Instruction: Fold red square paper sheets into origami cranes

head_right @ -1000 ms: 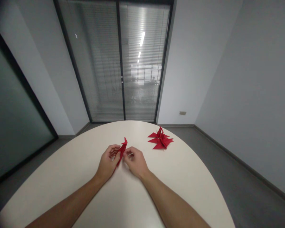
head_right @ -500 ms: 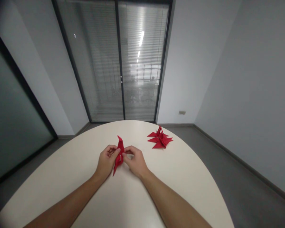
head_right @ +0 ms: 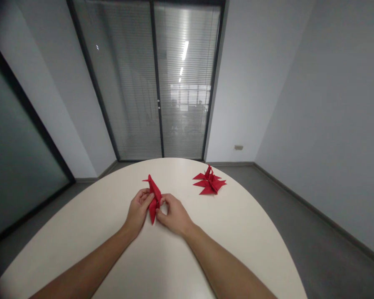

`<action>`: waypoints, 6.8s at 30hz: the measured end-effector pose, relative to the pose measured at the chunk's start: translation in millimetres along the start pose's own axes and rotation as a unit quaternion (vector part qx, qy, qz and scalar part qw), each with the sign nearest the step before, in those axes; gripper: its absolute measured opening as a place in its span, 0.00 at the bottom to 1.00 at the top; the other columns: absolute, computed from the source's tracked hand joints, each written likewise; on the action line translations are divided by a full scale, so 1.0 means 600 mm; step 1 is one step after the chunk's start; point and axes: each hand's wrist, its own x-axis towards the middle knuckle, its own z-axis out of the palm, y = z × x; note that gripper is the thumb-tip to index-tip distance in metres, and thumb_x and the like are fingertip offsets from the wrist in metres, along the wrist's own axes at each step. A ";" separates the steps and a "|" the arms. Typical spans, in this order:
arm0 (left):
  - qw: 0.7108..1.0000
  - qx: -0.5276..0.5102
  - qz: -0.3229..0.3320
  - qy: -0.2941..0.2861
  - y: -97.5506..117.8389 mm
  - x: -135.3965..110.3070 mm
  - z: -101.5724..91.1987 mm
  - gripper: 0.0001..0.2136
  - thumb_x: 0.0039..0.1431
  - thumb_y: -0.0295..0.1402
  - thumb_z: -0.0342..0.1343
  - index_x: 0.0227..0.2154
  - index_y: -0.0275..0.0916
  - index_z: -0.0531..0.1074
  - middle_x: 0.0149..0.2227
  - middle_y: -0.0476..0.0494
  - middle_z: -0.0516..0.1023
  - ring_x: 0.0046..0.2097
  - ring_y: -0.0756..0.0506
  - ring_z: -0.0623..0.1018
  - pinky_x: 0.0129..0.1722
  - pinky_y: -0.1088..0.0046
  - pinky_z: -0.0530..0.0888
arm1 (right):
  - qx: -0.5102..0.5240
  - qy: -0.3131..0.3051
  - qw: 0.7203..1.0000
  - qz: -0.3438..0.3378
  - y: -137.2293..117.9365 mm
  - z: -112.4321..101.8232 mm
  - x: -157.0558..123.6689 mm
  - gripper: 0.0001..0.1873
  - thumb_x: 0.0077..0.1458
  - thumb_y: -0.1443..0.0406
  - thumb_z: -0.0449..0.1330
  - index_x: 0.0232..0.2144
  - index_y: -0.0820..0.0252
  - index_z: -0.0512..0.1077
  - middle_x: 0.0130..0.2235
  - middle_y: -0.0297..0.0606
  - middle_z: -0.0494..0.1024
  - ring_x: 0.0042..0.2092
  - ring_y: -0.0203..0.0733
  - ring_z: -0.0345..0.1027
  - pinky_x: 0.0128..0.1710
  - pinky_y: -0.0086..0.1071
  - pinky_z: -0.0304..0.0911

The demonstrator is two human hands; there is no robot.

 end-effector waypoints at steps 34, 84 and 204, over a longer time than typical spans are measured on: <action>0.995 -0.026 -0.061 -0.078 -0.008 -0.001 0.005 0.18 0.48 0.44 0.67 0.36 0.36 0.76 0.35 0.42 0.82 0.35 0.44 0.80 0.40 0.69 0.74 | 0.096 0.066 0.990 0.078 0.013 -0.012 0.011 0.11 0.54 0.62 0.61 0.40 0.57 0.71 0.30 0.31 0.72 0.31 0.38 0.65 0.32 0.31 0.61; 0.989 -0.092 -0.097 -0.064 0.000 -0.006 0.000 0.22 0.50 0.38 0.67 0.42 0.42 0.62 0.33 0.49 0.81 0.33 0.46 0.80 0.36 0.71 0.72 | 0.072 0.141 0.986 0.044 -0.006 -0.021 0.011 0.08 0.56 0.60 0.58 0.33 0.59 0.72 0.32 0.36 0.77 0.34 0.40 0.70 0.36 0.33 0.66; 0.965 -0.203 -0.152 -0.059 0.001 -0.006 -0.005 0.19 0.47 0.41 0.70 0.39 0.36 0.75 0.41 0.40 0.82 0.45 0.40 0.80 0.46 0.65 0.75 | 0.174 0.277 0.945 0.008 0.029 -0.020 0.022 0.10 0.55 0.67 0.54 0.40 0.54 0.62 0.42 0.39 0.78 0.44 0.44 0.73 0.45 0.38 0.68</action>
